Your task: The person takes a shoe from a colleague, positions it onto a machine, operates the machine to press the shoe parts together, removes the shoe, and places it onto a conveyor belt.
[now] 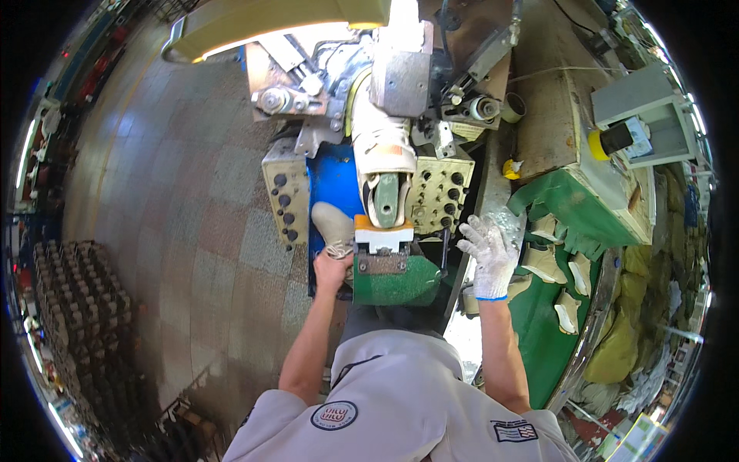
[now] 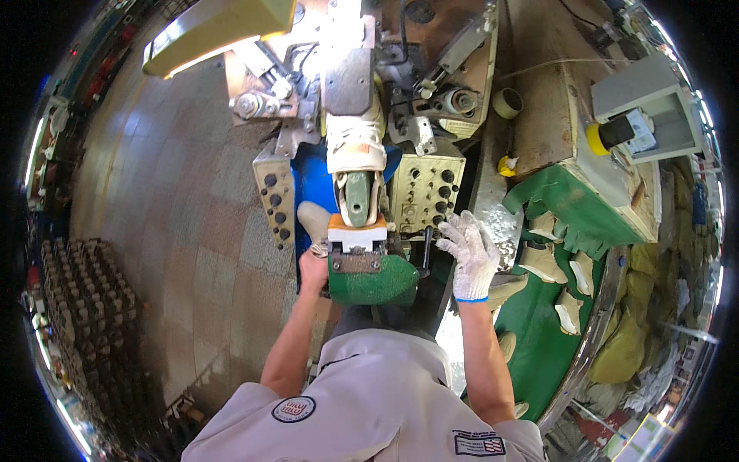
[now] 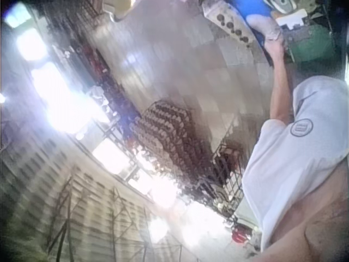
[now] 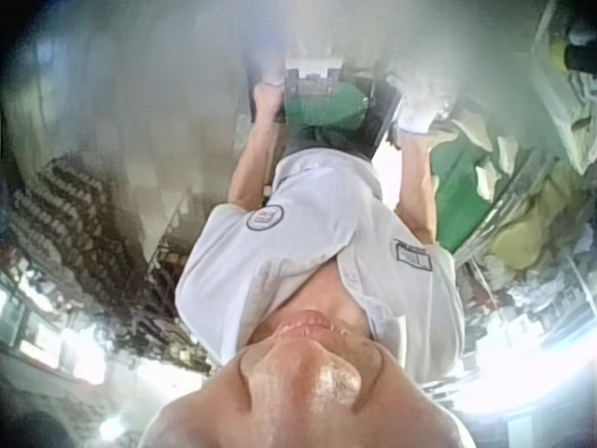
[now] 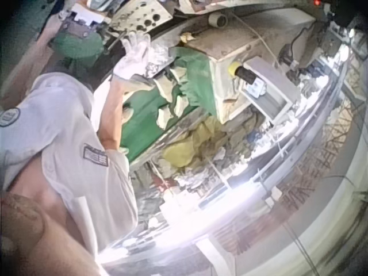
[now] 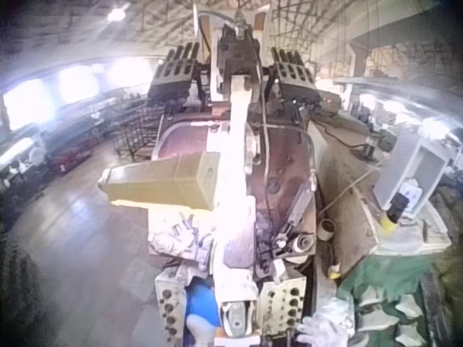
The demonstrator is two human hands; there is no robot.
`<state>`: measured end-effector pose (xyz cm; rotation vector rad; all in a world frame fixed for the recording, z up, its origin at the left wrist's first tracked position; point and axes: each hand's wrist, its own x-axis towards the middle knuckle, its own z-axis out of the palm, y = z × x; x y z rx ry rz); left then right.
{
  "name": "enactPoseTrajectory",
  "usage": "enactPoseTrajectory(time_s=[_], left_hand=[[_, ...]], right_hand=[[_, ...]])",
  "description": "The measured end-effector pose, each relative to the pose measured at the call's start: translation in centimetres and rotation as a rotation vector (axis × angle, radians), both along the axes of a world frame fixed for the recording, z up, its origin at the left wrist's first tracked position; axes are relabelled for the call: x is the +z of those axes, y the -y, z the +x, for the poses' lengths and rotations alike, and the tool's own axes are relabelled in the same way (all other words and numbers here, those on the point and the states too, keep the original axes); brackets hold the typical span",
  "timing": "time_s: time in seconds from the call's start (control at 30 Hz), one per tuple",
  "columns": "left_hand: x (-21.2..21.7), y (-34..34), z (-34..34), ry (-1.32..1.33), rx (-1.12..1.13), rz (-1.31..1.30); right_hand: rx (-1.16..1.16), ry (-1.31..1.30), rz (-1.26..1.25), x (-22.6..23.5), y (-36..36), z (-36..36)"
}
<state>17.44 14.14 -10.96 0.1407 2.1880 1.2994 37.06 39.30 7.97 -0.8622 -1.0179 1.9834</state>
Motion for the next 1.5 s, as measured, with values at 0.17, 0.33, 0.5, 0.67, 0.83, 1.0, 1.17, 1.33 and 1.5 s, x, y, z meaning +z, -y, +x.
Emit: enactPoseTrajectory(time_s=[0.17, 0.33, 0.5, 0.67, 0.83, 1.0, 1.17, 1.33, 1.5], left_hand=[[15.1, 6.0, -4.2, 0.005, -0.213, 0.022], [26.2, 7.7, -6.9, 0.170, -0.449, 0.534], [25.2, 0.9, -2.6, 0.078, -0.477, 0.585], [27.7, -9.8, 7.2, 0.146, -0.368, 0.684], [23.7, -19.5, 15.7, 0.469, -0.550, 0.552], [18.5, -25.1, 25.6, 0.447, -0.860, 0.298], [16.0, -26.1, 30.2, 0.274, -1.136, 0.087], [13.1, -25.6, 26.7, 0.218, -1.036, -0.071], [12.1, -24.7, 26.1, 0.113, -1.037, -0.154]], right_hand=[[0.071, 0.050, -0.015, 1.5, 1.8, 0.5], [0.393, -0.179, -0.015, 5.3, 5.7, -3.4], [0.426, -0.553, -0.637, 6.3, 8.5, -6.2], [0.298, -0.583, -0.666, 5.3, 1.6, 2.1], [0.054, -0.472, -0.411, 3.1, -1.6, 12.8], [-0.190, -0.216, -0.388, -2.0, -4.2, 25.0], [-0.310, 0.349, -0.558, -7.2, -7.6, 43.5], [-0.079, 1.352, -0.477, -15.7, -11.3, 58.6], [-0.271, 1.360, -0.381, -22.6, -19.4, 53.0]])
